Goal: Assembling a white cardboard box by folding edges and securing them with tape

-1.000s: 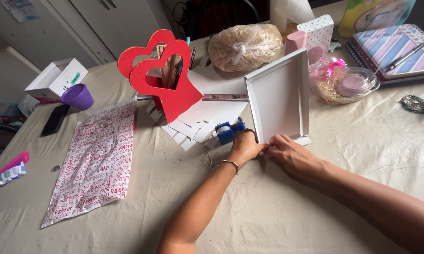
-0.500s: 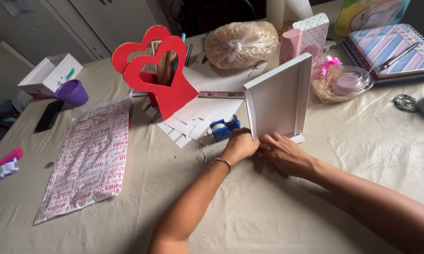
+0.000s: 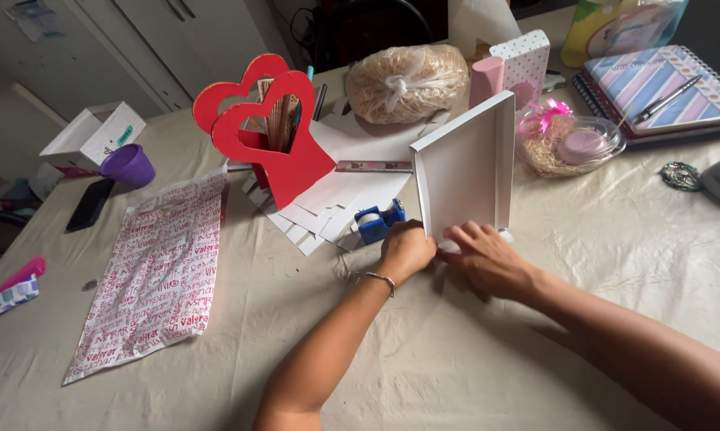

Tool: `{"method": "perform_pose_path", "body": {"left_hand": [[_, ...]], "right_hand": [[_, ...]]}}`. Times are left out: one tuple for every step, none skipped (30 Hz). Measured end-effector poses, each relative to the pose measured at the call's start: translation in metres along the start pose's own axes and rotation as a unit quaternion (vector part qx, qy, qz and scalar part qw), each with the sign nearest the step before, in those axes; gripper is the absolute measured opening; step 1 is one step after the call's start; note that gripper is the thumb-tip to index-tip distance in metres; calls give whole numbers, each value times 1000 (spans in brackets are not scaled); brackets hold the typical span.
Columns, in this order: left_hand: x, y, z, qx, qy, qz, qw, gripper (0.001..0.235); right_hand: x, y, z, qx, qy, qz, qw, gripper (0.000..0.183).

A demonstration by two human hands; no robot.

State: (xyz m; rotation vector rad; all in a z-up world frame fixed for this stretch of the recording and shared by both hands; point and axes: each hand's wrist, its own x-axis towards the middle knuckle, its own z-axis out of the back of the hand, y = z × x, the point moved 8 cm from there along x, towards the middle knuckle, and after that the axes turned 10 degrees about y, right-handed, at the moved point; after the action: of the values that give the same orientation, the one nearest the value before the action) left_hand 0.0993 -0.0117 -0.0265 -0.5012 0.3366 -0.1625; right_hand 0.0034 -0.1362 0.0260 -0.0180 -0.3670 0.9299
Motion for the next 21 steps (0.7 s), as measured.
{"method": "perform_pose_path", "body": {"left_hand": [[-8, -4, -1, 0, 2, 1, 1000, 36], [-16, -7, -3, -8, 16, 13, 1000, 35], [-21, -10, -3, -17, 26, 24, 999, 34], [-8, -5, 2, -17, 24, 23, 999, 34], [3, -1, 2, -5, 28, 14, 1000, 33], [14, 4, 3, 8, 31, 6, 999, 33], [14, 3, 6, 8, 28, 3, 1000, 33], [16, 3, 5, -2, 47, 9, 999, 33], [16, 3, 5, -11, 68, 14, 998, 34], [12, -5, 15, -8, 66, 12, 998, 34], [5, -12, 20, -20, 58, 7, 998, 35], [-1, -19, 26, -31, 50, 3, 998, 41], [-15, -28, 34, -31, 50, 4, 998, 41], [-29, -35, 40, -32, 55, 10, 998, 41], [-44, -41, 44, -33, 61, 17, 997, 42], [-42, -34, 44, -33, 63, 19, 997, 42], [-39, -28, 43, -41, 74, 17, 996, 43], [-37, -22, 41, -49, 86, 14, 995, 45], [-39, -18, 44, -49, 84, 15, 995, 45], [-43, -13, 51, -36, 53, 24, 998, 39], [-47, -8, 57, -22, 25, 34, 999, 34]], "right_hand": [[-2, -3, 8, 2, 0, -1, 1000, 9], [-8, -30, 22, 255, -74, -100, 959, 16], [-18, -58, 23, 484, -144, -189, 842, 29], [-22, -85, 17, 483, -145, -187, 843, 29], [-38, -110, 32, 317, -247, -200, 893, 27], [-55, -125, 45, 139, -339, -202, 908, 33], [-60, -130, 44, 136, -341, -200, 908, 33], [-63, -151, 27, 254, -277, -268, 887, 59], [-69, -165, 6, 367, -208, -331, 844, 87], [-67, -168, 3, 365, -212, -330, 844, 87], [-61, -164, -20, 425, -102, -323, 839, 79], [-57, -157, -43, 478, 9, -312, 821, 71], [-59, -162, -52, 479, 9, -311, 821, 71], [-60, -165, -64, 477, 39, -299, 825, 55], [-62, -164, -78, 477, 71, -288, 827, 40], [-61, -164, -78, 479, 72, -289, 826, 40], [-59, -164, -75, 476, 67, -281, 831, 32], [-58, -164, -72, 473, 63, -273, 836, 24], [-58, -164, -73, 472, 62, -272, 836, 24], [-59, -165, -74, 474, 67, -276, 833, 24], [-61, -163, -76, 477, 71, -281, 829, 24]]}}
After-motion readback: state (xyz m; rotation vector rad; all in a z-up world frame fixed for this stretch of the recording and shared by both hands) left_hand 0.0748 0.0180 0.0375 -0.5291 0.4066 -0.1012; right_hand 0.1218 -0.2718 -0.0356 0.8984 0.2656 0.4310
